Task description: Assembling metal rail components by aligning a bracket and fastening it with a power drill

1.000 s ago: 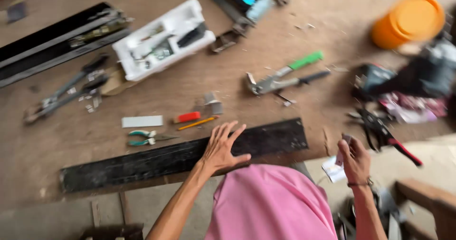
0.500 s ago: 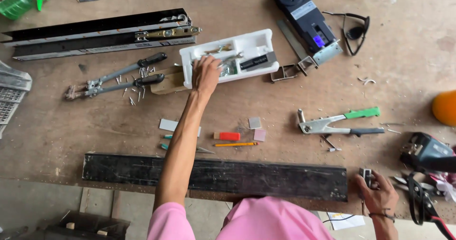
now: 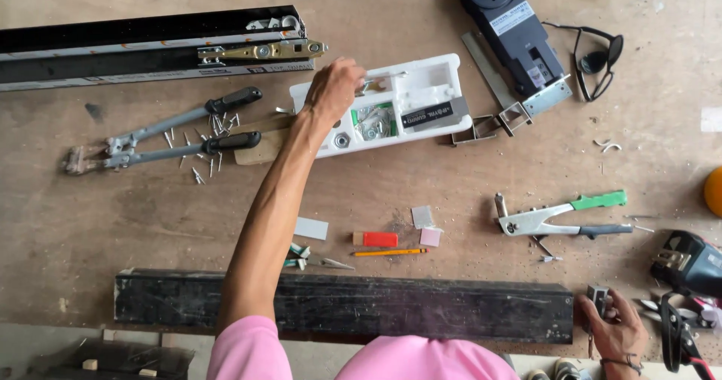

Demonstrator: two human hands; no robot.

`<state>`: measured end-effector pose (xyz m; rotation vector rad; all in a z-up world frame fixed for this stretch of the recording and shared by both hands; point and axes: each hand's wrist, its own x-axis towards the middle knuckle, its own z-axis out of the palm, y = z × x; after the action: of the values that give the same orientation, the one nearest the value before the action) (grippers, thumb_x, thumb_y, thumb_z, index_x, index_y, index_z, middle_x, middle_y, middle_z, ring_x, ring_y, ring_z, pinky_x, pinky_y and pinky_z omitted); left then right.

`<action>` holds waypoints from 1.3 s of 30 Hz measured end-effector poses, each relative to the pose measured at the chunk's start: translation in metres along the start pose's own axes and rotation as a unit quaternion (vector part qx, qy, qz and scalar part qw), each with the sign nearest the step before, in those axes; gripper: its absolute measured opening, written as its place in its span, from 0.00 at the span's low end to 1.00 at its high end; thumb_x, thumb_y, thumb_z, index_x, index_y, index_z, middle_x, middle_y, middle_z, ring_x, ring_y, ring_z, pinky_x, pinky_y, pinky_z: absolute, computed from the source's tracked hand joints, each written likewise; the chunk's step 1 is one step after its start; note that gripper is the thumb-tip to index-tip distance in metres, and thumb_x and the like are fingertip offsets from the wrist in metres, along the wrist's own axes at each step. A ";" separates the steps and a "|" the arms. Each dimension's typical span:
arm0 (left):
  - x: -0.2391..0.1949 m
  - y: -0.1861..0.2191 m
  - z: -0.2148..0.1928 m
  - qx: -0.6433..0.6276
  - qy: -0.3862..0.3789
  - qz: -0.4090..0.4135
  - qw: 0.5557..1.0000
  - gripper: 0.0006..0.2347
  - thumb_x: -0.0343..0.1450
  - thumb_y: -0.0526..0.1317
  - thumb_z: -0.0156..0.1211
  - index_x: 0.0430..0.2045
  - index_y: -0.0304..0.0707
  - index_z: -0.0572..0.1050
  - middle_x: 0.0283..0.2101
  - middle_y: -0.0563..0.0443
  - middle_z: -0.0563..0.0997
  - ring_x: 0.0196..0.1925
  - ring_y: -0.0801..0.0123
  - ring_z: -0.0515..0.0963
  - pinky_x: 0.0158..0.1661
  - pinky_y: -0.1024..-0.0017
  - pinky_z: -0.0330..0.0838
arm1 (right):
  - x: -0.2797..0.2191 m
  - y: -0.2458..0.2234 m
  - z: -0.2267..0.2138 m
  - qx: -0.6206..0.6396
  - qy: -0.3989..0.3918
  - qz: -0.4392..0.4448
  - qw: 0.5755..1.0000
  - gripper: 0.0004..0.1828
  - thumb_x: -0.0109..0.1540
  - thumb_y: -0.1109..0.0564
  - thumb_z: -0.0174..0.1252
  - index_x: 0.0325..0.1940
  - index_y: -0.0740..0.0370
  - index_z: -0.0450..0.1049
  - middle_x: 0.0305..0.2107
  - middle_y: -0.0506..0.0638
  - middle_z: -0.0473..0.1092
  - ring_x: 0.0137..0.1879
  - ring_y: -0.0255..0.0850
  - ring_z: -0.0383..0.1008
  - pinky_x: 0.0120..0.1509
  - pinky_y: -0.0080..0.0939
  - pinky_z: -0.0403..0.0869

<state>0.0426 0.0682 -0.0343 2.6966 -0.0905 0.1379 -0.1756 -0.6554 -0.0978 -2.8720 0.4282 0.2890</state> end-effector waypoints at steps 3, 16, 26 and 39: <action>0.000 -0.008 0.000 0.013 0.030 0.037 0.999 0.04 0.69 0.36 0.70 0.34 0.39 0.84 0.33 0.51 0.84 0.38 0.62 0.78 0.48 0.61 0.69 | -0.001 -0.013 -0.009 -0.018 -0.017 0.023 0.999 0.40 0.57 0.31 0.65 0.68 0.54 0.78 0.48 0.52 0.77 0.50 0.46 0.76 0.54 0.48 0.72; -0.034 -0.003 -0.053 -0.011 0.024 0.107 0.994 0.08 0.65 0.32 0.75 0.35 0.40 0.86 0.32 0.52 0.81 0.34 0.63 0.74 0.34 0.67 0.66 | -0.020 -0.068 -0.030 0.044 0.024 0.045 0.998 0.35 0.64 0.48 0.75 0.69 0.71 0.78 0.43 0.63 0.76 0.43 0.49 0.74 0.48 0.45 0.73; -0.045 -0.005 -0.065 -0.006 0.041 0.110 0.993 0.06 0.68 0.29 0.69 0.34 0.40 0.85 0.32 0.54 0.78 0.35 0.62 0.73 0.35 0.65 0.65 | -0.021 -0.099 -0.043 0.063 0.008 0.070 0.996 0.35 0.63 0.49 0.74 0.68 0.72 0.77 0.48 0.60 0.75 0.46 0.45 0.74 0.51 0.42 0.72; -0.051 0.000 -0.029 0.003 -0.018 0.120 0.993 0.04 0.67 0.37 0.72 0.33 0.47 0.85 0.32 0.55 0.80 0.37 0.64 0.75 0.38 0.65 0.68 | -0.019 -0.112 -0.051 0.057 -0.023 0.103 0.993 0.38 0.63 0.49 0.73 0.71 0.73 0.73 0.50 0.64 0.74 0.48 0.50 0.74 0.51 0.46 0.72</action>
<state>-0.0109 0.0822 -0.0139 2.6854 -0.4249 0.1627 -0.1507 -0.5583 -0.0233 -2.7075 0.7106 0.3516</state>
